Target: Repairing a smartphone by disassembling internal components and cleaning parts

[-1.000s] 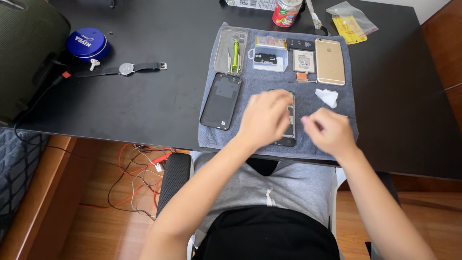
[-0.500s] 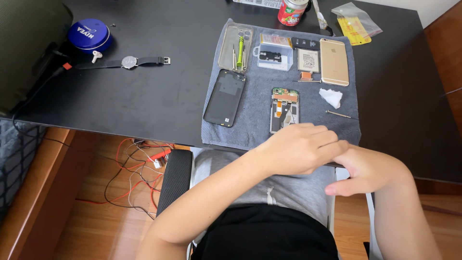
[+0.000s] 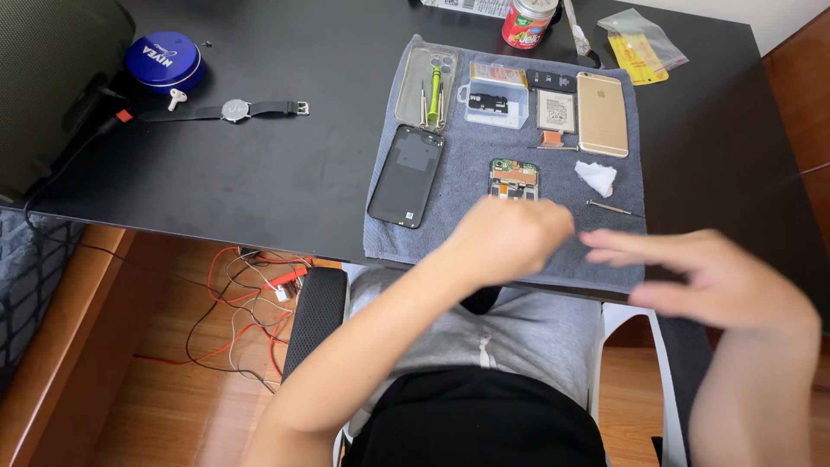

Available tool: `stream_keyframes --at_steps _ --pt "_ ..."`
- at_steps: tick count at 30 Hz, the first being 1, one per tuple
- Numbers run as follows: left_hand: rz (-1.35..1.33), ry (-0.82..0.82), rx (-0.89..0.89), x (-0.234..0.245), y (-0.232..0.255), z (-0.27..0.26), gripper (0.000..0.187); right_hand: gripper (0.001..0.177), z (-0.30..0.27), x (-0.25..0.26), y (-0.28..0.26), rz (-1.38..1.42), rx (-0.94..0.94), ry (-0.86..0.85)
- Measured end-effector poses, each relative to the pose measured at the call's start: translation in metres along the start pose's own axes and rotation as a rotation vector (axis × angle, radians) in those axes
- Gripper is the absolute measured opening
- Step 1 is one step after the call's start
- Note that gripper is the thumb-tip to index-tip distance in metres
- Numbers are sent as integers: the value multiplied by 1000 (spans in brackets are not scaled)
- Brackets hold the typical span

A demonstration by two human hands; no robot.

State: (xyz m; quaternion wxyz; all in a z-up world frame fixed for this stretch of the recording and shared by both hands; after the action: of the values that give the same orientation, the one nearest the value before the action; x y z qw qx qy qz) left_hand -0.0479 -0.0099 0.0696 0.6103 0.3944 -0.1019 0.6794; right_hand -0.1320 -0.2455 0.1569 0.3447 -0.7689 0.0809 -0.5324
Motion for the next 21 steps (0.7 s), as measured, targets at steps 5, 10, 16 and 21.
stream_keyframes --at_steps 5,10,16,21 --pt "27 148 293 6 -52 5 12 10 -14 6 45 63 -23 607" --pt "-81 55 631 11 -106 46 18 40 12 -6 127 215 -75 858" --pt "371 -125 675 -38 -207 98 17 51 28 -16 161 69 -304 950" --pt "415 -359 862 -50 -197 131 23 45 35 -33 194 -70 -232 1015"
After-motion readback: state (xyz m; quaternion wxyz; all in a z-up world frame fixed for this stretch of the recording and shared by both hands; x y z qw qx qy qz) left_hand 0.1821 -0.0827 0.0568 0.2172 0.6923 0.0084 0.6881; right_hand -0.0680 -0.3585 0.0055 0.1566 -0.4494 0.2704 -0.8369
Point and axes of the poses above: each hand's wrist, its own z-axis towards the middle knuckle, its own x-axis out of the back of the hand, y = z × x, the point moved 1 cm from there along z, towards the middle knuckle, and after that the axes turned 7 degrees about -z, right-handed, at the moved point
